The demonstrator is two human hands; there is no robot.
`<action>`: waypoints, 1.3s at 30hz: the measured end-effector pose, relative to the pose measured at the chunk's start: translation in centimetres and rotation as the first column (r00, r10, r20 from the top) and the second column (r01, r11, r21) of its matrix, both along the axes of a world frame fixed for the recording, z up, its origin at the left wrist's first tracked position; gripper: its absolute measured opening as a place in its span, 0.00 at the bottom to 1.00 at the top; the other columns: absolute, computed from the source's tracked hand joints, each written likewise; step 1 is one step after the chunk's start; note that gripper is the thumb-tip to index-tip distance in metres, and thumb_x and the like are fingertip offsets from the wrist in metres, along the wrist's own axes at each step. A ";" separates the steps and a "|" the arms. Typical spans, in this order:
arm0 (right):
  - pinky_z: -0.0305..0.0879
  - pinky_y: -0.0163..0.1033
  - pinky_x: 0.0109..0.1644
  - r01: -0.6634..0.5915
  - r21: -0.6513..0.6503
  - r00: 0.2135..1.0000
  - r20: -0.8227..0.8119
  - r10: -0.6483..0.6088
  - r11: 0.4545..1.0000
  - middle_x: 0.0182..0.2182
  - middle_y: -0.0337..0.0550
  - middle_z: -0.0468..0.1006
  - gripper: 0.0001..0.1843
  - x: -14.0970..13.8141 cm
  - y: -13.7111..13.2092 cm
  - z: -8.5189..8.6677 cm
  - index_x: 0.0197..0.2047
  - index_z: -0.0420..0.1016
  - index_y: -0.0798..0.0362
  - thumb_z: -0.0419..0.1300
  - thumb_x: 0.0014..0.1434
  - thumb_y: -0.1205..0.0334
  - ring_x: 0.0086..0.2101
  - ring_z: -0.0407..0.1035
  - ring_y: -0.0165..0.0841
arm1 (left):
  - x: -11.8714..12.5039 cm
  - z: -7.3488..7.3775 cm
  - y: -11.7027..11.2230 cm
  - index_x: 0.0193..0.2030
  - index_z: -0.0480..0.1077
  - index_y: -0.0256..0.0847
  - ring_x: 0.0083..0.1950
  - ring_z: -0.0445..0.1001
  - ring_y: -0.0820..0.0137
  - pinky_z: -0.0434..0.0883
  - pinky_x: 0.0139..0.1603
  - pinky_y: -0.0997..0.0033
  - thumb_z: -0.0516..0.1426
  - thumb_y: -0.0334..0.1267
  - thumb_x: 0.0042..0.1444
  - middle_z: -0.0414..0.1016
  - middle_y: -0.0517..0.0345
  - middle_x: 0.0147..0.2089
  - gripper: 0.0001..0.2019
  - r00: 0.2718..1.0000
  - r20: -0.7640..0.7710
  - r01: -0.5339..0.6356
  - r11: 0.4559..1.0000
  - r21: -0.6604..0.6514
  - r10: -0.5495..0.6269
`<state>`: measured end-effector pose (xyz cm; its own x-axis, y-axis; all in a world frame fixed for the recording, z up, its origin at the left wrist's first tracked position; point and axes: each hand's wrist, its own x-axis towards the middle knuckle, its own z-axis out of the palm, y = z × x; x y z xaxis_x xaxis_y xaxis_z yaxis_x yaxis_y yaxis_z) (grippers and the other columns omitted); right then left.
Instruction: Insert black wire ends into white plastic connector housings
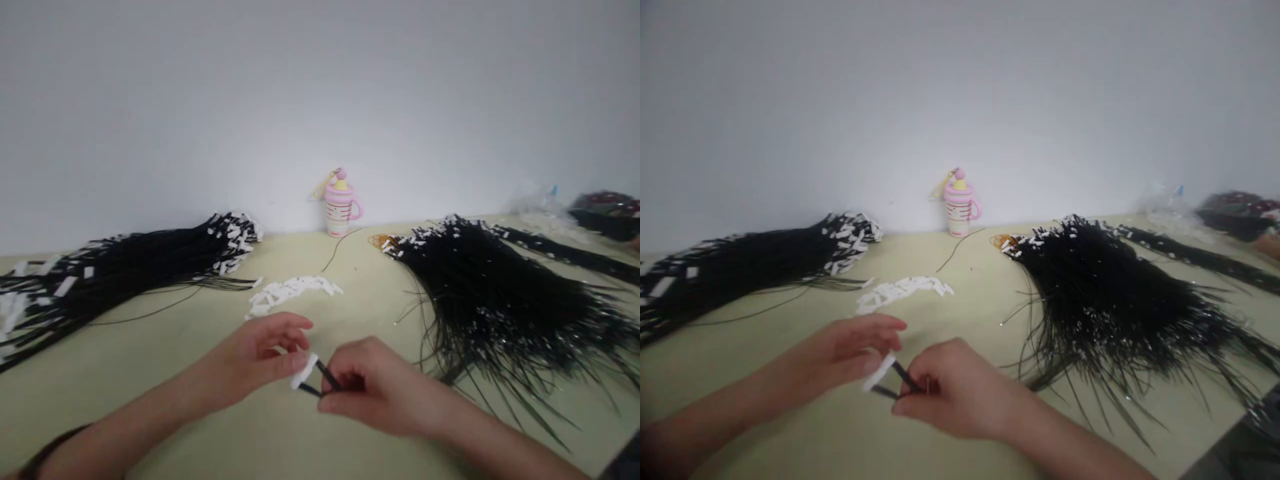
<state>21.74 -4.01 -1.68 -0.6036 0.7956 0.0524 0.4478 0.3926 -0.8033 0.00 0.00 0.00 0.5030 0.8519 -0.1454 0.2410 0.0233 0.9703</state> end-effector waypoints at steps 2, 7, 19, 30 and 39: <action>0.46 0.26 0.22 -0.012 -0.075 0.998 -0.062 0.007 0.997 0.18 0.30 0.58 0.13 -1.1 -0.7 -1.2 0.23 0.63 0.57 0.59 0.53 0.59 0.20 0.51 0.20 | 0.8 -1.2 -0.4 0.42 0.70 0.41 0.35 0.72 0.69 0.67 0.36 0.71 0.60 0.41 0.49 0.74 0.57 0.34 0.13 0.988 0.080 0.141 0.987 -0.077 -0.135; 0.47 0.27 0.23 0.028 -0.371 0.938 -0.311 -0.152 0.928 0.20 0.31 0.57 0.12 -2.2 -0.5 -2.7 0.25 0.62 0.57 0.59 0.53 0.59 0.21 0.51 0.20 | 0.9 -1.7 -1.2 0.34 0.72 0.37 0.31 0.69 0.73 0.65 0.35 0.74 0.59 0.38 0.51 0.74 0.58 0.29 0.06 0.984 0.083 0.167 0.977 -0.135 -0.157; 0.61 0.23 0.22 -0.451 -0.815 0.857 -0.281 0.432 0.364 0.15 0.28 0.66 0.32 -0.5 0.7 -2.4 0.25 0.66 0.57 0.61 0.27 0.36 0.16 0.61 0.18 | -1.9 -3.0 3.5 0.30 0.68 0.34 0.19 0.55 0.80 0.56 0.19 0.79 0.58 0.37 0.49 0.57 0.67 0.19 0.07 0.964 0.048 -0.239 0.931 -0.277 0.262; 0.62 0.27 0.25 0.106 -0.293 0.930 0.366 0.009 0.950 0.24 0.40 0.74 0.11 2.5 3.9 -1.2 0.35 0.70 0.60 0.52 0.58 0.61 0.22 0.68 0.24 | -0.7 -3.9 2.7 0.28 0.67 0.36 0.20 0.64 0.76 0.61 0.22 0.76 0.56 0.42 0.51 0.65 0.64 0.20 0.10 0.970 -0.004 -0.241 0.970 -0.017 0.241; 0.59 0.40 0.47 0.472 0.324 0.709 0.414 -0.571 0.820 0.47 0.59 0.66 0.14 -0.5 10.3 -3.0 0.48 0.64 0.60 0.50 0.59 0.66 0.46 0.65 0.40 | -0.7 -5.4 3.7 0.32 0.68 0.37 0.23 0.66 0.74 0.68 0.29 0.73 0.57 0.44 0.50 0.65 0.66 0.21 0.11 0.962 0.112 -0.258 0.963 0.081 0.248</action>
<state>21.24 6.29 -4.63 -0.0801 0.9954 0.0523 0.9238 0.0938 -0.3711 -0.73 3.69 -5.40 0.2771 0.9606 -0.0189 0.1405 -0.0210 0.9899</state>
